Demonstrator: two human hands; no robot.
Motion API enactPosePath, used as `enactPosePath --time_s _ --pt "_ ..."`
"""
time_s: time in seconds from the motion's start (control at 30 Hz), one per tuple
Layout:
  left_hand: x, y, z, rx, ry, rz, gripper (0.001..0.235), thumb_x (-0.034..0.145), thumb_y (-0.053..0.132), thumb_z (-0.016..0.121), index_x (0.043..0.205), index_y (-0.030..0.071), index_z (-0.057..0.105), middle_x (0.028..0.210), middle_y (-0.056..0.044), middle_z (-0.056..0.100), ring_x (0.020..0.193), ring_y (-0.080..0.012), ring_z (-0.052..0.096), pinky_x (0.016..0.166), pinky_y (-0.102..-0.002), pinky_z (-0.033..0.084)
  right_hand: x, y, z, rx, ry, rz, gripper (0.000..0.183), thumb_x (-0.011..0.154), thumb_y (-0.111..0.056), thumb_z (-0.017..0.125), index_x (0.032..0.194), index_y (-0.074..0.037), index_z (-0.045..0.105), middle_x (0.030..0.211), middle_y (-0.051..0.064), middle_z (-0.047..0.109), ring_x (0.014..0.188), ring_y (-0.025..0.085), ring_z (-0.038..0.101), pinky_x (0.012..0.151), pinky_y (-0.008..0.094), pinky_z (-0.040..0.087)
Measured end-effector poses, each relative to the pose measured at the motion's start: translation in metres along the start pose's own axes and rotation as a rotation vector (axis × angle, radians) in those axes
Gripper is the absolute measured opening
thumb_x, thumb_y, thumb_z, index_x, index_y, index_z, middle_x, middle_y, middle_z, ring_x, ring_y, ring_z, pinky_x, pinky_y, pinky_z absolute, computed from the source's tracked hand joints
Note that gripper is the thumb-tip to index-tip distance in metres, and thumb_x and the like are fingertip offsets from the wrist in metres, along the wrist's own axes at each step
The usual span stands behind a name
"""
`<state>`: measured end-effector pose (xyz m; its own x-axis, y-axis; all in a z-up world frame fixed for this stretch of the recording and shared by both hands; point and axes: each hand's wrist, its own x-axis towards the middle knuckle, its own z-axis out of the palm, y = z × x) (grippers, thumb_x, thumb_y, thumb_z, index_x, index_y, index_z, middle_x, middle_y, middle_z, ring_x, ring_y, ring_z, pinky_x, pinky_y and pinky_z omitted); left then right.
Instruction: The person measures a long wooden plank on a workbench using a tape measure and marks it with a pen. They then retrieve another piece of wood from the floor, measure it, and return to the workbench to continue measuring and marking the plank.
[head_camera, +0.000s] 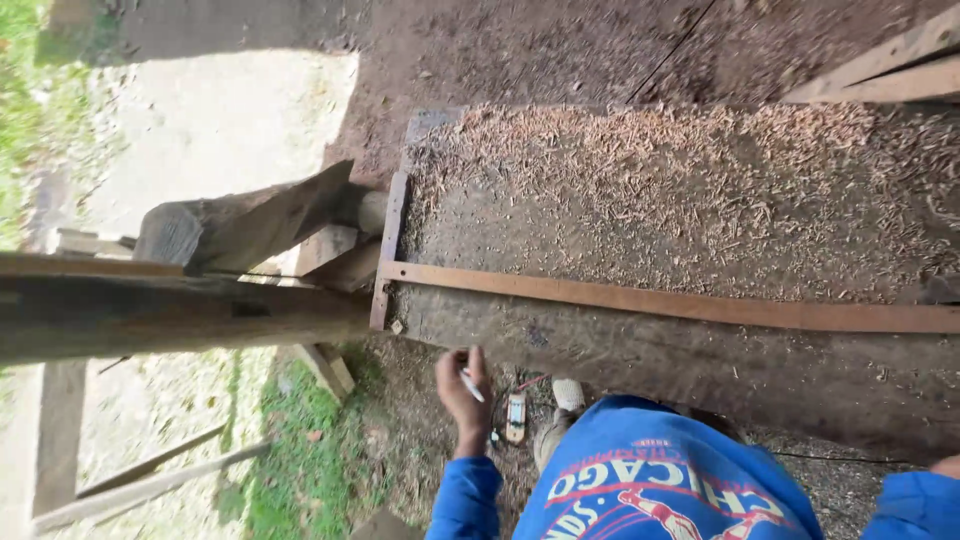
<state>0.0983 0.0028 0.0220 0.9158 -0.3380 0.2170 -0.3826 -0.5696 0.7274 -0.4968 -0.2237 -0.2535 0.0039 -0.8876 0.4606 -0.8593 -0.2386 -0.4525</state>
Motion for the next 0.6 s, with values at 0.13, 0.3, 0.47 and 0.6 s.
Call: enactPosePath --time_s 0.13,0.3,0.47,0.6 --pt "0.071 -0.048 -0.004 0.252 0.064 0.201 0.025 0.096 0.027 0.073 0.102 0.005 0.062 0.089 -0.011 0.059 0.089 -0.0300 0.057 0.083 -0.044 0.048 -0.023 -0.049 -0.022 -0.051 0.050 -0.016 0.068 0.103 -0.036 0.065 0.154 0.004 0.042 0.154 0.026 0.039 0.142 0.041 0.040 0.124 0.051 0.035" --pt "0.105 -0.062 0.022 0.290 -0.140 0.439 0.040 0.090 0.031 0.075 0.120 0.009 0.061 0.103 -0.015 0.059 0.095 -0.0331 0.057 0.082 -0.047 0.046 0.108 -0.337 -0.067 0.065 -0.347 -0.326 0.055 0.081 -0.037 0.085 0.128 -0.016 0.066 0.140 0.010 0.060 0.138 0.035 0.051 0.119 0.050 0.037" --pt "0.083 -0.066 0.043 0.290 -0.329 0.658 0.044 0.089 0.032 0.073 0.126 0.011 0.060 0.108 -0.013 0.058 0.101 -0.0318 0.056 0.087 -0.046 0.045 0.127 -0.427 -0.007 0.149 -0.451 -0.534 0.062 0.080 -0.042 0.079 0.134 -0.016 0.064 0.141 0.009 0.054 0.138 0.034 0.045 0.120 0.057 0.030" --pt "0.079 -0.077 0.039 0.338 -0.363 0.762 0.038 0.092 0.030 0.066 0.125 0.014 0.061 0.111 -0.009 0.060 0.106 -0.0301 0.057 0.093 -0.046 0.044 0.124 -0.443 0.032 0.048 -0.577 -0.520 0.057 0.083 -0.043 0.076 0.133 -0.018 0.064 0.132 0.006 0.058 0.131 0.032 0.049 0.120 0.057 0.026"
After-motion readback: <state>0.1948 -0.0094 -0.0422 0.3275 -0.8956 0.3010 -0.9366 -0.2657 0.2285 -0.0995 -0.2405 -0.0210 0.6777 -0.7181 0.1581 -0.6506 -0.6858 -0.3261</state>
